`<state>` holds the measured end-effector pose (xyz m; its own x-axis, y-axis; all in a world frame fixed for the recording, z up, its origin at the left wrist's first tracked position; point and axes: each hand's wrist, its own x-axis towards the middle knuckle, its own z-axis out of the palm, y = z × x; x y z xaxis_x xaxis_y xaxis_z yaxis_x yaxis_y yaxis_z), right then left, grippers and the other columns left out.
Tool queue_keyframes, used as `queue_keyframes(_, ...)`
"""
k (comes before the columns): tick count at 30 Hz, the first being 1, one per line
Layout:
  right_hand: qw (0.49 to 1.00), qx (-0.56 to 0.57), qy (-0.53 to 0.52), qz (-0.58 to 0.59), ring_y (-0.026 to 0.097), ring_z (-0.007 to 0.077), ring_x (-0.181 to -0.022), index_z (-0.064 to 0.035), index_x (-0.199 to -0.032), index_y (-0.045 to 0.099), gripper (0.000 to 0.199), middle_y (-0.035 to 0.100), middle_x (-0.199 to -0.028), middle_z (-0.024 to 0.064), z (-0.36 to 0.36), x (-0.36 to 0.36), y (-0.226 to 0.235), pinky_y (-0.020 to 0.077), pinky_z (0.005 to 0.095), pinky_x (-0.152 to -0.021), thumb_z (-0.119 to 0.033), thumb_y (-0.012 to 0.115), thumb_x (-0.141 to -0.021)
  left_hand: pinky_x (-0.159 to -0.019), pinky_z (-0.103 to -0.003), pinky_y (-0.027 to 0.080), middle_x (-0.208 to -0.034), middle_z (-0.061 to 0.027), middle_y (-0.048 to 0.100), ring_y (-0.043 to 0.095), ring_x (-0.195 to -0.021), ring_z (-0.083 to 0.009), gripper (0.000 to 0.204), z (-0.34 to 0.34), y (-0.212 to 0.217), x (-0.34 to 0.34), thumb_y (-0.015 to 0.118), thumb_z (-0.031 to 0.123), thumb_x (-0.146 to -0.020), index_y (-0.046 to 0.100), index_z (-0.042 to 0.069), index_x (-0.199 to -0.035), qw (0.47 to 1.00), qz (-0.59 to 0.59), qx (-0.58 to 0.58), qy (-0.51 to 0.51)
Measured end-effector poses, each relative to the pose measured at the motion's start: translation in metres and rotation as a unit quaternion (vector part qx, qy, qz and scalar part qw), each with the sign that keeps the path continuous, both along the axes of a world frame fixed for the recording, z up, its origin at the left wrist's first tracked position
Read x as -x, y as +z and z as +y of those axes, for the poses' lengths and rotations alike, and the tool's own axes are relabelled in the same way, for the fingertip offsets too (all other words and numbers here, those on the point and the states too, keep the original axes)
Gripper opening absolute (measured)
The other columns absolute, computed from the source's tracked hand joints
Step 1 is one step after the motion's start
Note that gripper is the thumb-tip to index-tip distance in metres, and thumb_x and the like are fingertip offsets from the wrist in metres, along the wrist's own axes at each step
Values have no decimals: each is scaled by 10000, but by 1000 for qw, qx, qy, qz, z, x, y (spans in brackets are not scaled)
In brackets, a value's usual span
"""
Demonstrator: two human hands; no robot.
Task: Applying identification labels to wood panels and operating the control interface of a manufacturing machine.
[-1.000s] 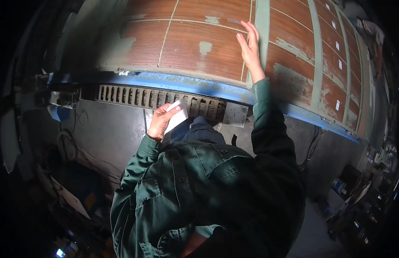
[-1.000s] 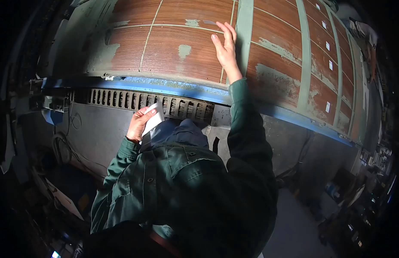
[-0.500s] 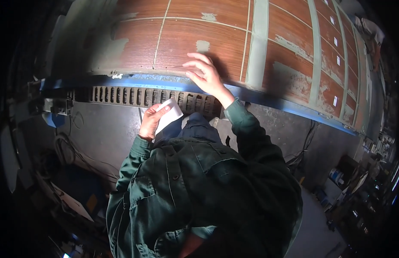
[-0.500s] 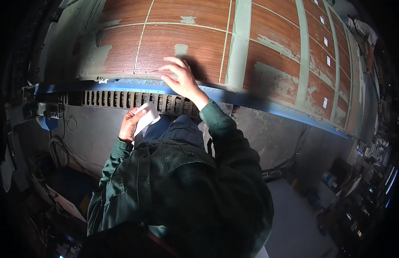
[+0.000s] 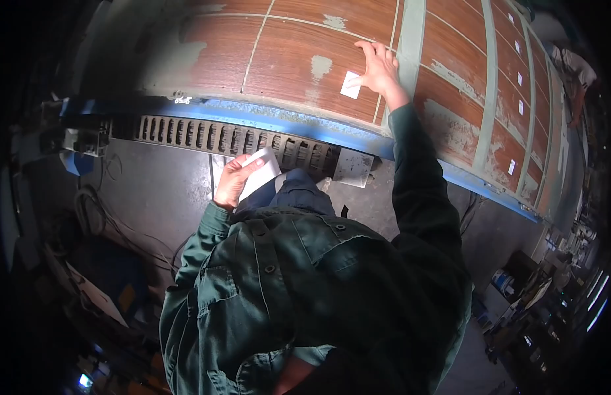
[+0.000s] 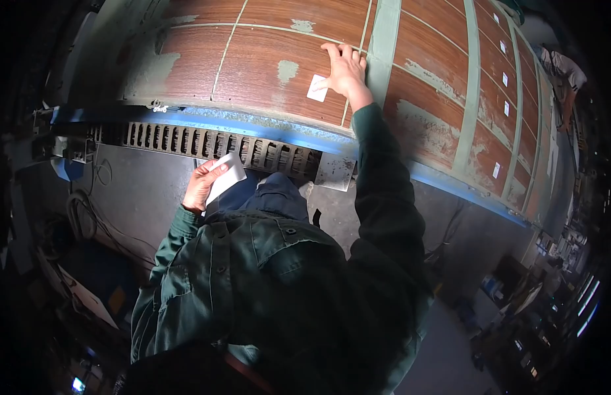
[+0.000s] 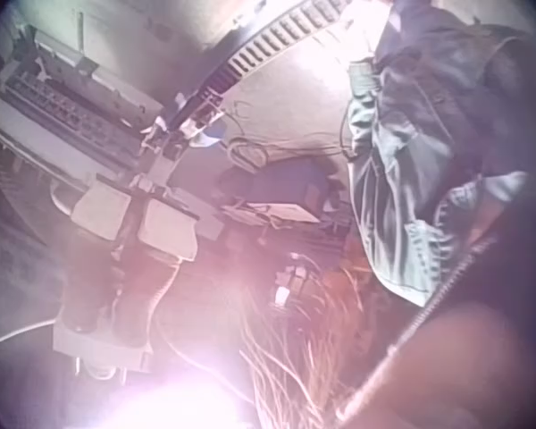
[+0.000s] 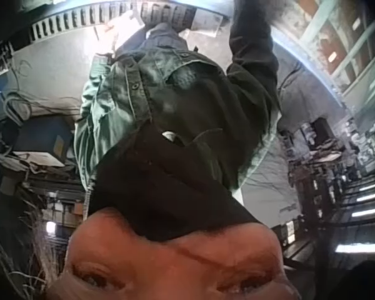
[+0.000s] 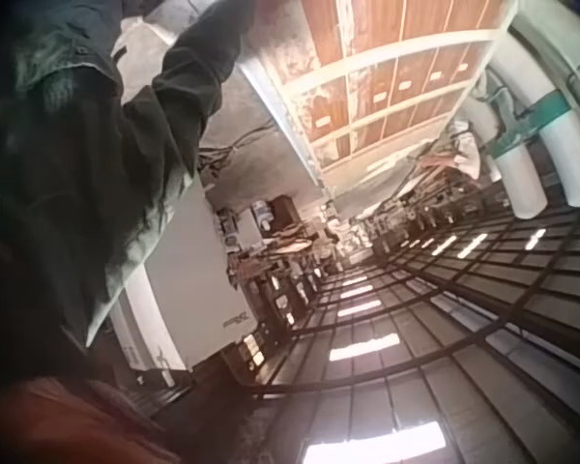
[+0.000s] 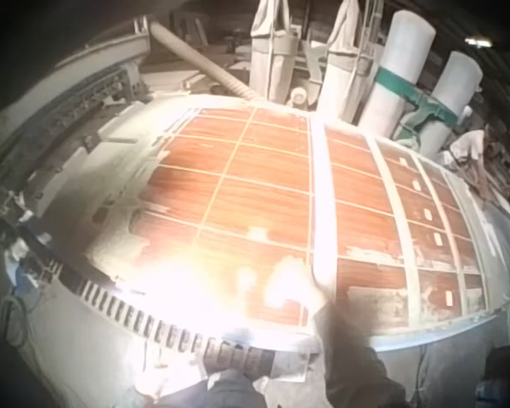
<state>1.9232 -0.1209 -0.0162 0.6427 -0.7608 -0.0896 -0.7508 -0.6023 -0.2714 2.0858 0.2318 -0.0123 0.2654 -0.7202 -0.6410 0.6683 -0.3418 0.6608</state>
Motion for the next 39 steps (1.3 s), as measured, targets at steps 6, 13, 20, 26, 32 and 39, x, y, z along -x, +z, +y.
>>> queue_keyframes(6,979,146,-132,-60,180,314,-1340,-127,-1364,308,879,241,-1425,138,21,14,-65,51,587,-1060,-617,619,-704,-682,-235,493,-824,-38,662,616,-724,-102,118,-1,-4,-10,687,93,-796,649,42,-895,999,-33,20,13)
queue_keyframes(13,931,-175,170,-270,318,281,-1285,-109,-1223,490,564,347,-1385,130,139,-17,36,136,452,-1080,-355,691,-757,-655,-202,455,-778,9,633,567,-728,-51,141,-28,33,-15,721,94,-769,639,24,-860,954,-230,120,-151)
queue_keyframes(20,779,-528,217,-260,520,93,-824,-12,-801,573,117,566,-805,5,143,-36,39,394,261,-783,-115,618,-834,-670,-200,461,-804,9,618,565,-745,-50,174,-25,51,-27,723,87,-767,628,7,-888,951,-220,99,-194)
queue_keyframes(26,781,-524,228,-250,501,74,-762,-4,-818,586,124,559,-765,-1,138,-44,40,413,238,-701,-120,625,-831,-624,-201,447,-800,14,627,552,-722,-46,219,-13,47,-43,731,130,-770,630,13,-926,953,-218,85,-192)
queue_keyframes(32,806,-437,302,-263,507,79,-779,-12,-834,595,106,569,-800,-8,149,-63,49,409,238,-725,-112,629,-827,-549,-174,367,-766,53,596,487,-656,-5,151,-13,51,-43,716,97,-778,632,40,-890,960,-206,77,-174)
queue_keyframes(39,700,-609,218,-302,522,79,-810,-20,-921,605,114,585,-854,-6,170,-80,18,419,241,-766,-81,624,-826,-597,-184,412,-770,36,605,533,-676,-35,83,-10,45,-41,635,73,-797,613,51,-873,983,-118,111,-84)
